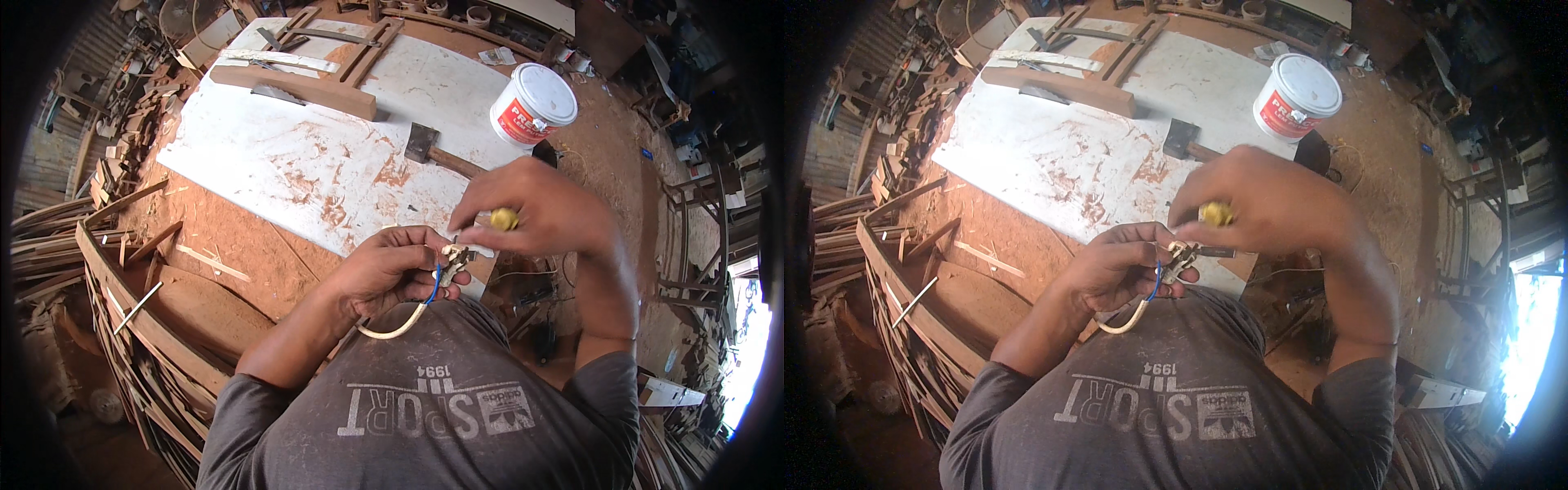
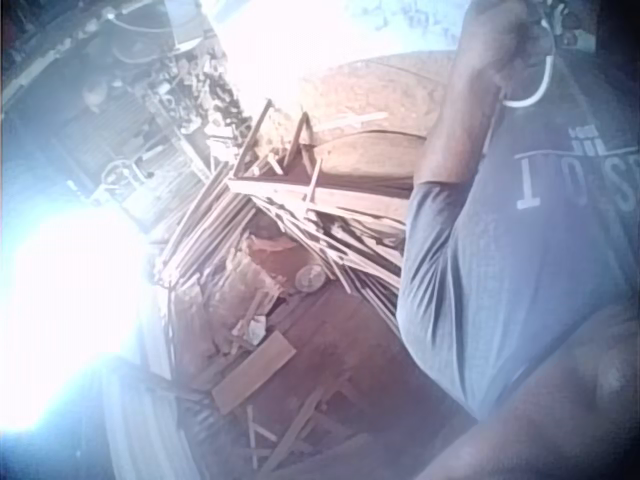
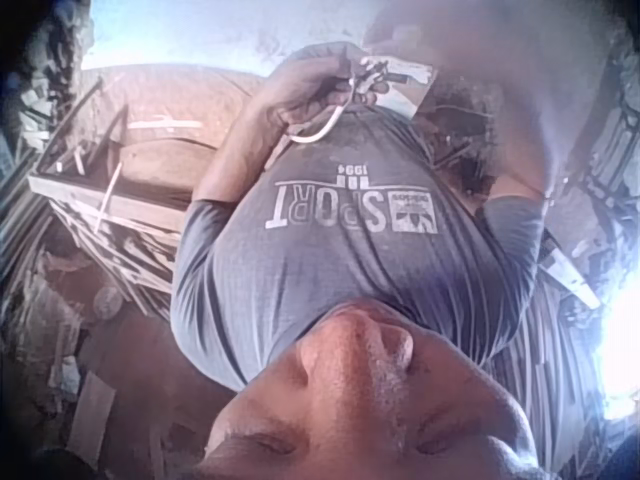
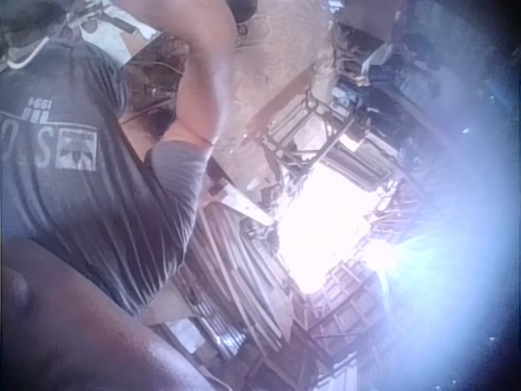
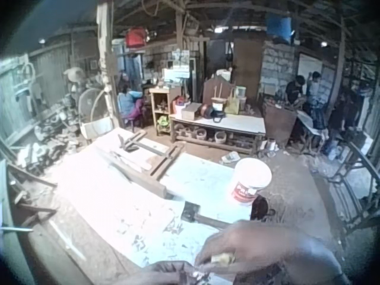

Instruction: The person strips insulation from a blue wire using a utility knife, then inserts the wire into a small electrical component and secures it with a yellow screwdriver. The person repeats the process with a second wire, tightening both connections in the component.

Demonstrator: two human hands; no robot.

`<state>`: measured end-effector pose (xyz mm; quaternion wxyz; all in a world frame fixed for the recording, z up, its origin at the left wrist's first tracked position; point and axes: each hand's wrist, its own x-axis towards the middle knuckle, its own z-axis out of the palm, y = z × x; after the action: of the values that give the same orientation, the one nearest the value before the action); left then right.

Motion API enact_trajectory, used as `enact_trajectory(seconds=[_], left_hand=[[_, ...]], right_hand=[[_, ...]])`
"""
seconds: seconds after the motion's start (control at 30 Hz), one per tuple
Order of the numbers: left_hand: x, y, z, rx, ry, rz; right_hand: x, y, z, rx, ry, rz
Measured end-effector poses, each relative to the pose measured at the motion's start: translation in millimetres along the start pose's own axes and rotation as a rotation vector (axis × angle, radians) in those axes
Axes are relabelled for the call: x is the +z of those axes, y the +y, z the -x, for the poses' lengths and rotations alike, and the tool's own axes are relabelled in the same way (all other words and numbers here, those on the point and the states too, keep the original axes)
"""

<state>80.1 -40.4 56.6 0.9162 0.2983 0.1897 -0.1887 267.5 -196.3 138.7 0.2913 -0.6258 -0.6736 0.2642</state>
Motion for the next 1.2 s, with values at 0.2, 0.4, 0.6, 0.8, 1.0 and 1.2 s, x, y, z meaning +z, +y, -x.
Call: enact_trajectory(seconds=[0.2, 0.4, 0.6, 0.8, 1.0, 1.2], left_hand=[[-4, 1, 3, 0.107, 0.074, 0.015], [-2, 3, 2, 0.163, 0.151, 0.011], [-1, 3, 0, 0.172, 0.158, -0.019], [4, 6, 2, 0.176, 0.159, -0.035], [2, 6, 3, 0.179, 0.142, -0.04], [1, 6, 4, 0.189, 0.156, -0.063]], right_hand=[[-2, 9, 26, 0.162, 1.006, -0.205], [0, -18, 56, 0.148, 1.377, -0.48], [13, -16, 51, 0.108, 1.39, -0.539], [11, -13, 52, 0.07, 1.373, -0.527], [12, -12, 49, 0.057, 1.352, -0.562], [13, -16, 46, 0.108, 1.34, -0.517]])
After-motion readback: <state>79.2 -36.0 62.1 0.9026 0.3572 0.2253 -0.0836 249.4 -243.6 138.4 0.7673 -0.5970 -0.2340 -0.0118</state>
